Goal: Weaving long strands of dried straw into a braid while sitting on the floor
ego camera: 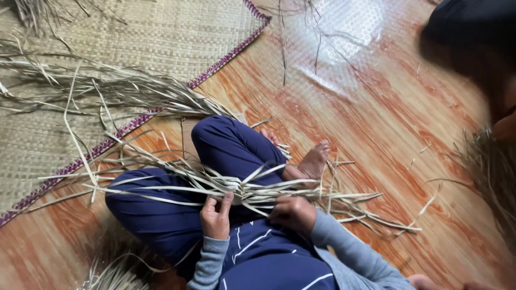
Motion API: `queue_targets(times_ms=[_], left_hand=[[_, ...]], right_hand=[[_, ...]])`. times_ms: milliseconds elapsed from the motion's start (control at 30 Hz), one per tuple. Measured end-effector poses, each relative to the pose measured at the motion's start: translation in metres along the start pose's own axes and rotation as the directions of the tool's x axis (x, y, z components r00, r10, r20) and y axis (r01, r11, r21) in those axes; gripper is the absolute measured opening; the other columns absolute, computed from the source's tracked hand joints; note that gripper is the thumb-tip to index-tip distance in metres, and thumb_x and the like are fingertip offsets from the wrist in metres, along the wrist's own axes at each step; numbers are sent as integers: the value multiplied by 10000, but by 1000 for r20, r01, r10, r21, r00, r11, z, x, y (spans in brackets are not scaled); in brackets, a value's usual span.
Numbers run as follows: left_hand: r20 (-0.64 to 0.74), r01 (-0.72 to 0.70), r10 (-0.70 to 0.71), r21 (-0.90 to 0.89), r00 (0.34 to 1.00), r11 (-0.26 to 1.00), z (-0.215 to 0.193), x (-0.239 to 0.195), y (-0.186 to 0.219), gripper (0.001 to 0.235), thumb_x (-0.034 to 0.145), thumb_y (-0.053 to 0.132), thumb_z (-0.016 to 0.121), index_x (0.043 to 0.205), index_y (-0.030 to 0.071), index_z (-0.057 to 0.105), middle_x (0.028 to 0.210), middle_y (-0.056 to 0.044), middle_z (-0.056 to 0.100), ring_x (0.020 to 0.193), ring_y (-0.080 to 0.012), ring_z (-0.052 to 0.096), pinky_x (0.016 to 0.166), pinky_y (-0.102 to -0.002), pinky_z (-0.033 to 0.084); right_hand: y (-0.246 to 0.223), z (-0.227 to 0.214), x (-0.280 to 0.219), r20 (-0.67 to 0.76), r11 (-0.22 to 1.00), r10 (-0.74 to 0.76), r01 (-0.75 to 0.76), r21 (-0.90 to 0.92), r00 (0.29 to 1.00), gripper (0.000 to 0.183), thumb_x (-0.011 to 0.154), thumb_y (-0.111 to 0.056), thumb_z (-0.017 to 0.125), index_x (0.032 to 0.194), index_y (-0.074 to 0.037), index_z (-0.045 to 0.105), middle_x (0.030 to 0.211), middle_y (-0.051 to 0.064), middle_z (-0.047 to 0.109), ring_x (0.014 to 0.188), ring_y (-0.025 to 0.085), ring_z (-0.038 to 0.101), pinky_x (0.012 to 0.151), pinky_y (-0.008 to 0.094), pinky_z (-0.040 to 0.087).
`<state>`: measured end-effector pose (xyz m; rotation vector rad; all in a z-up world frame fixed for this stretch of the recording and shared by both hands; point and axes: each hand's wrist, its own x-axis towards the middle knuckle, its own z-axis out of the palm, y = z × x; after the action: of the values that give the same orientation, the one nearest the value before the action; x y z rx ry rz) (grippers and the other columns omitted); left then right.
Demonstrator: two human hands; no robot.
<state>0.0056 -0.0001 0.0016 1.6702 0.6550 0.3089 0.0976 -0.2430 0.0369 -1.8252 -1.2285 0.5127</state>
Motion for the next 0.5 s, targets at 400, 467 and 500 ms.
queue_targets(times_ms=[400,467,500], left_hand=[[142,131,-105,-185,984,974,10,-2,-8,215,833,160,829,1008,68,744,963,-64,801,875,-135,733,857,-297,591],[146,147,-120,-191,982,971,8,-2,-11,228,829,158,833,1015,73,731,972,-61,796,882,-139,728,870,-302,586],[159,146,-113,-217,981,965,7,-2,-11,247,835,158,827,1039,68,721,1012,-69,786,929,-143,721,905,-298,573]], right_hand=[[301,-29,-11,-535,767,638,-519,377,554,108,907,-192,774,940,-91,789,729,31,740,630,77,623,598,233,510],[352,-12,22,-539,757,632,-592,276,557,70,866,-178,801,903,-120,806,777,-5,772,686,66,632,662,259,529],[340,-12,27,-551,676,635,-735,55,542,117,815,-281,805,877,-182,800,797,38,770,749,180,676,704,339,534]])
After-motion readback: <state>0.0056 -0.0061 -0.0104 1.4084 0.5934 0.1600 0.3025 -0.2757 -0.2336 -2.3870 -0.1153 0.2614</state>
